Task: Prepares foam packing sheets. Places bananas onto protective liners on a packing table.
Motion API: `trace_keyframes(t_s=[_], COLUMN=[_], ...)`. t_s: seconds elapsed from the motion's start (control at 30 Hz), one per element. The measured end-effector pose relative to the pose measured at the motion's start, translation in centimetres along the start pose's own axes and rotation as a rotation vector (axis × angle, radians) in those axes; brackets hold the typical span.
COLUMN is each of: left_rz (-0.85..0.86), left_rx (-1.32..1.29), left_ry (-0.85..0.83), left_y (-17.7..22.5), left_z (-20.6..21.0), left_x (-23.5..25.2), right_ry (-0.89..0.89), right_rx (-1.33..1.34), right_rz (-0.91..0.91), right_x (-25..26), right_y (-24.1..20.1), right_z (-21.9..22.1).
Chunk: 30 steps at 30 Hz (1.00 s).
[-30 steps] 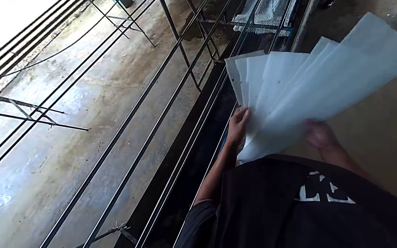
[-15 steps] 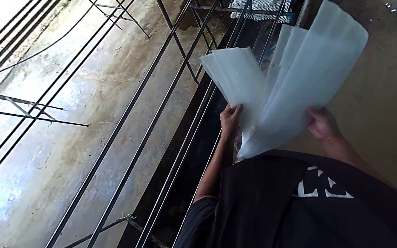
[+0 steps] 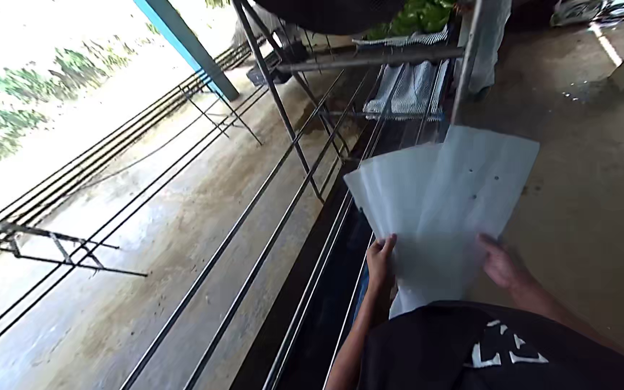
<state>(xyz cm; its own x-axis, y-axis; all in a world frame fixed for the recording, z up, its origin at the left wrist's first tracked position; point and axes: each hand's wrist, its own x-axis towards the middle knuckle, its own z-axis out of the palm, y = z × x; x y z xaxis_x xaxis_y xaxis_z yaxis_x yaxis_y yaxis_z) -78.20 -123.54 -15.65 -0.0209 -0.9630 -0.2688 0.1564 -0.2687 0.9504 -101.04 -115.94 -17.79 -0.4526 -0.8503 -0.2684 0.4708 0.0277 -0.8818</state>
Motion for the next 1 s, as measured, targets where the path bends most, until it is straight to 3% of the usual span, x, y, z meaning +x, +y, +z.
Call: trace_keyframes(t_s=[0.07,0.23,0.37,0.57,0.77,0.9,1.0], left_rz=[0.004,0.024,0.096,0.035,0.101,0.143,0.144], left_rx=[-0.036,-0.04,0.203,0.094,-0.052,-0.152,-0.208], left_ry=[-0.012,-0.266,-0.405,0.066,0.58,0.862,1.008], left_y=[0.4,0.6,0.4,0.5,2.9,3.1,2.5], left_z=[0.2,2.2,3.9,4.2,2.1,2.5,3.3], left_x=[0.7,0.2,0.6,3.2,1.6,-2.6,-6.7], right_ry=[-0.082,-0.119,-0.08,-0.392,-0.606,-0.681,-0.754], right_rx=[0.025,-0.076,-0.278,-0.498,-1.001,-1.292,-1.511], right_rz=[-0.025,0.094,0.182,0.065,-0.099,-0.439,-0.451], right_x=[0.2,1.4,4.8,15.1,28.6,38.8,40.3], right_y=[-0.3,-1.6,-2.8,-6.0,-10.7,-6.5,-3.2], right_z=[-0.7,-0.2,0.5,0.6,6.7,11.4,15.0])
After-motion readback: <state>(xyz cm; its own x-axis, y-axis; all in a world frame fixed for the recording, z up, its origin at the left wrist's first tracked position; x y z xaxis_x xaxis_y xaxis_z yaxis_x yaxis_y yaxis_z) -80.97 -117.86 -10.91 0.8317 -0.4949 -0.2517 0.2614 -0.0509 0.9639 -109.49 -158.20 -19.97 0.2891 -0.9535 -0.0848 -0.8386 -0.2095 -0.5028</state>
